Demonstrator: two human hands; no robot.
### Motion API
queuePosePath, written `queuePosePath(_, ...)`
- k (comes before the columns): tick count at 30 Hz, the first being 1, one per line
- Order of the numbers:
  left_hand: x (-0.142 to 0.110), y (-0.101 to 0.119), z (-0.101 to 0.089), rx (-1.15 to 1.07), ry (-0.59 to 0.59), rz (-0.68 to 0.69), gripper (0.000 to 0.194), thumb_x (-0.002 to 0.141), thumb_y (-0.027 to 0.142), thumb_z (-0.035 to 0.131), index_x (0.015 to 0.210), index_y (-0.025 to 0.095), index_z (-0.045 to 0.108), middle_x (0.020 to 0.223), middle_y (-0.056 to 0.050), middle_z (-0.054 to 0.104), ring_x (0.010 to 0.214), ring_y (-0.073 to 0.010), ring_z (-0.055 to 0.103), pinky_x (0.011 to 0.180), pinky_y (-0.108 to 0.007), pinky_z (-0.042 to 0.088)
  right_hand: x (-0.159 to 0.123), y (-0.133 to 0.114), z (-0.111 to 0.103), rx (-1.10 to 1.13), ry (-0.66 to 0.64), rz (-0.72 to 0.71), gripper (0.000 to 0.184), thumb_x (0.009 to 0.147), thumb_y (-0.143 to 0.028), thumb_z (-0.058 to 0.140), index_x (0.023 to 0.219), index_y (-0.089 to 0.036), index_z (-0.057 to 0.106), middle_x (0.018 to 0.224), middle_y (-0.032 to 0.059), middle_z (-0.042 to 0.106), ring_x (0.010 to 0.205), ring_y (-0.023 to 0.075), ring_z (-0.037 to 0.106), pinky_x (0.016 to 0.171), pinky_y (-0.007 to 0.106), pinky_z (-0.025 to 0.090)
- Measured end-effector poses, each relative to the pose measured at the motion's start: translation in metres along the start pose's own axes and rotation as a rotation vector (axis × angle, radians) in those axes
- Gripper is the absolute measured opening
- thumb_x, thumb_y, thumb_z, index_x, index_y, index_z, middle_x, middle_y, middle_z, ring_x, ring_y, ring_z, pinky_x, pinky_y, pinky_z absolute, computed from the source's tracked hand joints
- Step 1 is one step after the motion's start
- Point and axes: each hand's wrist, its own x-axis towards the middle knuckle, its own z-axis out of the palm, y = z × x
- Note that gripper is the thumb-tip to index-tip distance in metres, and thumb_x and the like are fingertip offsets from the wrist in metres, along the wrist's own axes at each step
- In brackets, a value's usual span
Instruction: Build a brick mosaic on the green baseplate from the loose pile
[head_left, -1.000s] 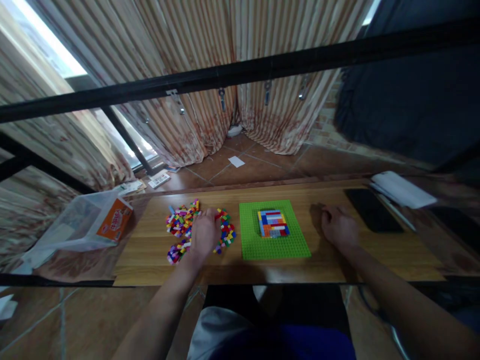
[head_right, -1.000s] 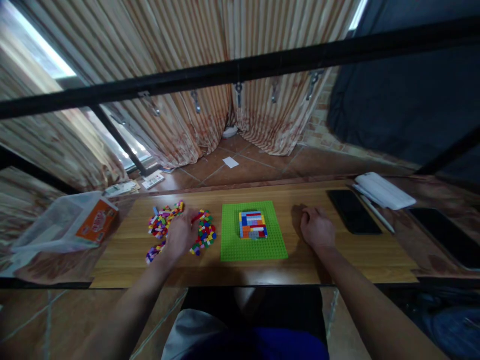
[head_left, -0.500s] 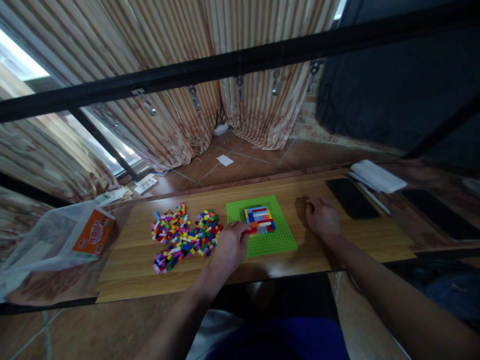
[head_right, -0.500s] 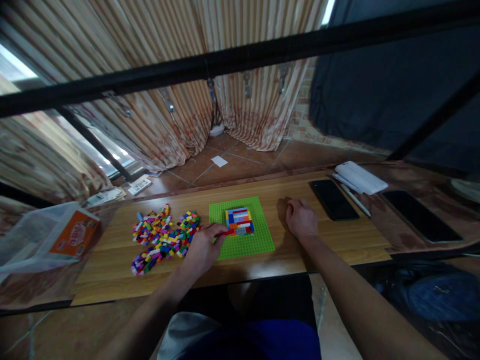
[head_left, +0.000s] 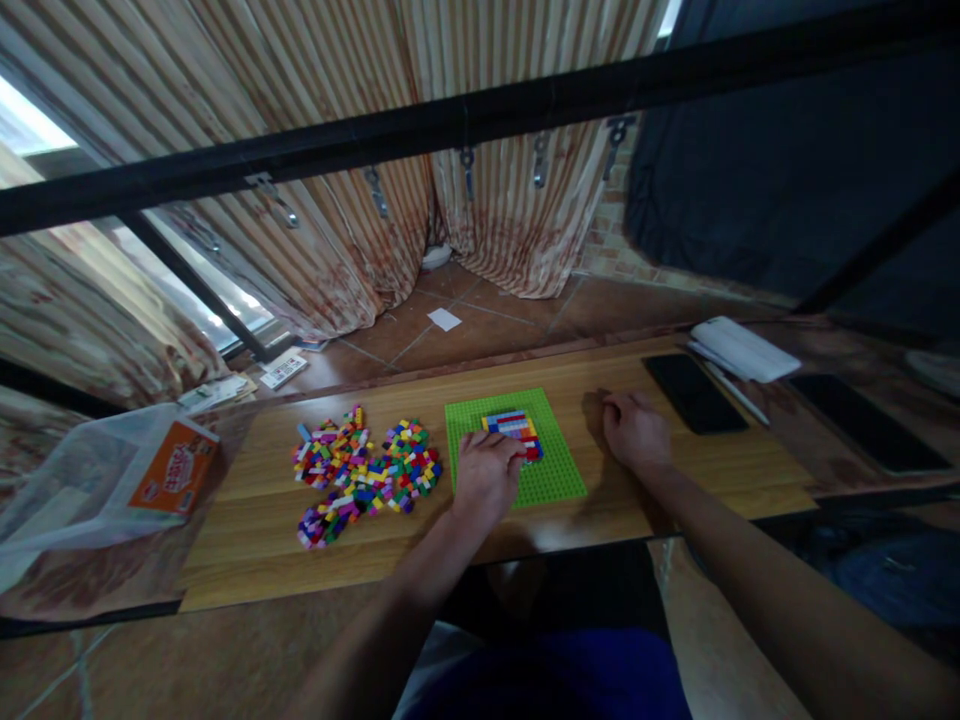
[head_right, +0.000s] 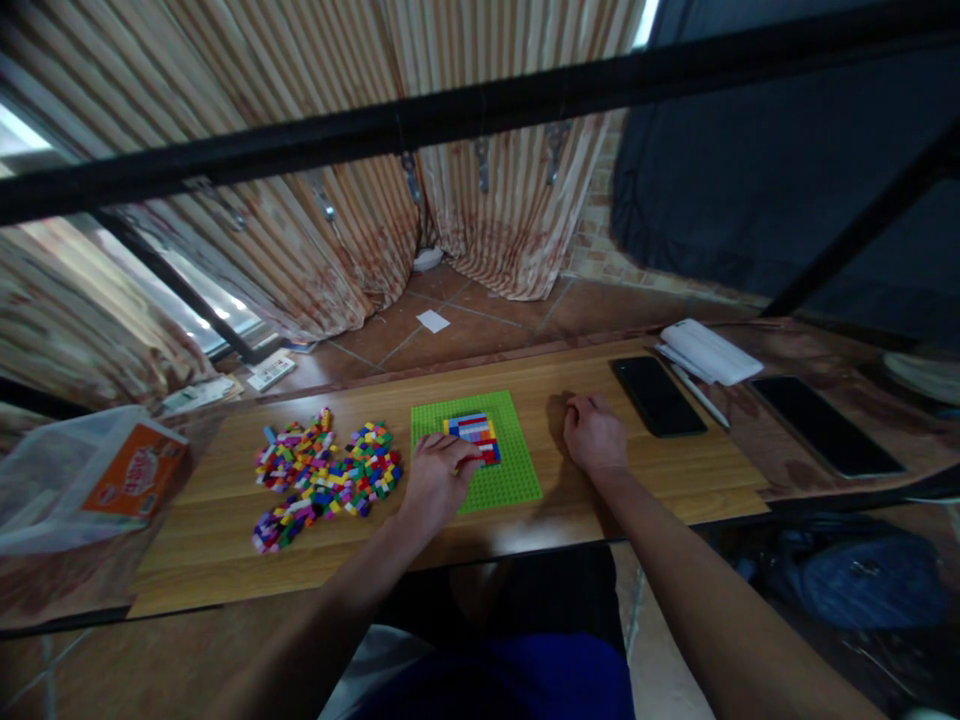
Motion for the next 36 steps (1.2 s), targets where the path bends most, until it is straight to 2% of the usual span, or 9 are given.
queuePosePath(6,-0.003,0.001,0.003,0.035,0.018,-0.019,0.012,0.088,0.027,0.059,0.084,0.025,0.07,0.089,0.0,0.071,0.09,-0.0183,0.056,0.094,-0.04,0.035,0.0,-0.001,-0.001,0.012,0.01,0.004,0.031,0.088,-0.025,0.041,0.1,-0.015,0.068,0.099,0.0119,0.065,0.077,0.0191,0.059,0.066,0.029,0.043)
queuePosePath(16,-0.003,-0.004,0.006,0.137,0.042,0.045,0.018,0.091,0.031,0.053,0.087,0.028,0.07,0.091,0.0,0.069,0.093,-0.0187,0.053,0.106,-0.048,0.025,0.0,0.001,0.001,0.006,0.004,0.001,0.03,0.089,-0.025,0.042,0.099,-0.016,0.068,0.1,0.0115,0.066,0.078,0.0195,0.06,0.067,0.029,0.043)
queuePosePath(22,-0.011,0.002,0.007,0.215,0.078,0.06,0.021,0.092,0.026,0.049,0.091,0.028,0.07,0.096,-0.002,0.067,0.096,-0.0199,0.053,0.108,-0.051,0.025,-0.001,0.003,0.002,0.009,0.012,-0.009,0.031,0.089,-0.026,0.041,0.099,-0.016,0.068,0.1,0.0113,0.065,0.075,0.019,0.06,0.064,0.03,0.042)
queuePosePath(29,-0.035,0.022,0.021,0.321,0.095,-0.097,0.033,0.092,0.023,0.044,0.12,0.028,0.061,0.125,-0.008,0.057,0.111,-0.0266,0.048,0.11,-0.062,0.024,-0.001,0.006,0.004,0.003,0.038,-0.041,0.03,0.089,-0.027,0.043,0.097,-0.015,0.069,0.096,0.0114,0.065,0.073,0.0191,0.058,0.062,0.03,0.039)
queuePosePath(36,-0.049,0.023,0.028,0.341,0.074,-0.14,0.047,0.089,0.022,0.046,0.135,0.03,0.05,0.123,-0.012,0.055,0.111,-0.0291,0.048,0.107,-0.065,0.028,-0.001,0.008,0.006,-0.018,0.052,-0.063,0.029,0.09,-0.027,0.043,0.096,-0.015,0.069,0.094,0.0104,0.065,0.07,0.0171,0.057,0.061,0.029,0.038)
